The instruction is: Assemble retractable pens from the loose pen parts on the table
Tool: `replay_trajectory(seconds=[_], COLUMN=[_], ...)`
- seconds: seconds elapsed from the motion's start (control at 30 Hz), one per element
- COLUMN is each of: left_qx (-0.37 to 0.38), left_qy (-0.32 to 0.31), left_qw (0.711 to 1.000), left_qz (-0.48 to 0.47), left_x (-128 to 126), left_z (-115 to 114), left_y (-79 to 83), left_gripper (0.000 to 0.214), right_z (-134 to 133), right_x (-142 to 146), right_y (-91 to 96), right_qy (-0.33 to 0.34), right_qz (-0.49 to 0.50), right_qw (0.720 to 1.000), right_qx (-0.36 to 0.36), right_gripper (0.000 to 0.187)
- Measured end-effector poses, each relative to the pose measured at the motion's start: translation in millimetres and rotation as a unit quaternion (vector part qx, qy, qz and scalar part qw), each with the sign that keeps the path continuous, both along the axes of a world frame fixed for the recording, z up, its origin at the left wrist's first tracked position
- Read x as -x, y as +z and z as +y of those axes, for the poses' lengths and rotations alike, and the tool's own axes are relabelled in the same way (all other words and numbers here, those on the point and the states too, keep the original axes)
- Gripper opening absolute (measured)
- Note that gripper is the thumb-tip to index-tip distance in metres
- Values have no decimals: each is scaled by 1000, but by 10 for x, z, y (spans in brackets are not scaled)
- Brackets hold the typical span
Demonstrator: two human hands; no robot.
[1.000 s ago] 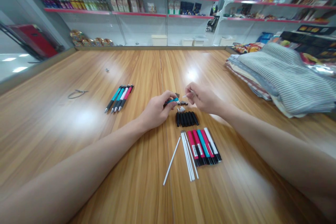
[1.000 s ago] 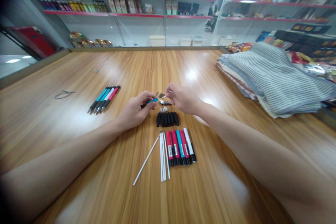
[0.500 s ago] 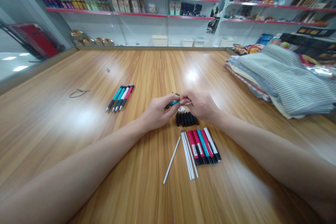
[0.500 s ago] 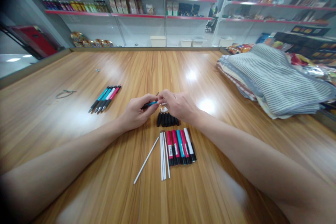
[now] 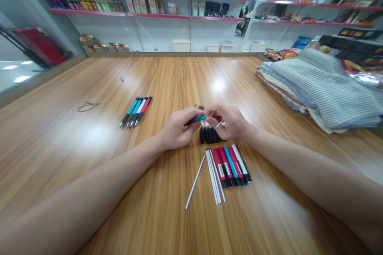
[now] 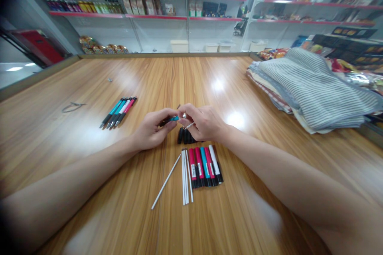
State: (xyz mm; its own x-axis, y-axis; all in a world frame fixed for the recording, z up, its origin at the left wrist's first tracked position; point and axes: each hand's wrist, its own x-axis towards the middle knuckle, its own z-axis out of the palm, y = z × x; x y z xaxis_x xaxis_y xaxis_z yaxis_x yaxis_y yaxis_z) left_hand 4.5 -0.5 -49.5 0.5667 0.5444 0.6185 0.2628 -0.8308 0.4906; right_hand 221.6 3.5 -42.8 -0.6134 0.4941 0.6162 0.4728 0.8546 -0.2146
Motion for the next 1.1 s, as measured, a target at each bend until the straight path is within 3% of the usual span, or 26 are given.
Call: replay_trajectory(seconds=[0.13, 0.23, 0.43, 0.6, 0.77, 0.93, 1.03, 1.1], left_qx=[39, 79, 25, -55, -91, -99, -64, 25], left_qy=[36, 82, 93, 46, 56, 60, 43, 23], left_qw=[997, 985, 980, 988, 988, 988, 991, 988], left_qz=[-64, -130, -172, -140, -107, -97, -108, -150], left_x=[-21, -45, -49, -41, -46, -50, -49, -52], left_z=[-6, -32, -139, -149, -95, -86, -92, -87], left_y=[-19, -42, 15, 75, 52, 39, 29, 14], left_gripper=[29, 35, 22, 15, 13, 14, 17, 29], right_z=[18, 4, -26, -18, -2, -12, -8, 0], right_x=[6, 31, 93, 80, 76, 98, 91, 88], right_y=[9, 25, 14, -2, 16, 45, 36, 23], right_qy=[-11, -32, -11, -8, -47, -52, -56, -72], right_qz=[29, 65, 127, 85, -13, -60, -71, -69], right_qw=[999, 997, 988, 994, 999, 997, 996, 995], right_qx=[-15, 14, 89, 64, 14, 8, -8, -24], right_gripper=[16, 14, 12, 12, 14, 16, 15, 16])
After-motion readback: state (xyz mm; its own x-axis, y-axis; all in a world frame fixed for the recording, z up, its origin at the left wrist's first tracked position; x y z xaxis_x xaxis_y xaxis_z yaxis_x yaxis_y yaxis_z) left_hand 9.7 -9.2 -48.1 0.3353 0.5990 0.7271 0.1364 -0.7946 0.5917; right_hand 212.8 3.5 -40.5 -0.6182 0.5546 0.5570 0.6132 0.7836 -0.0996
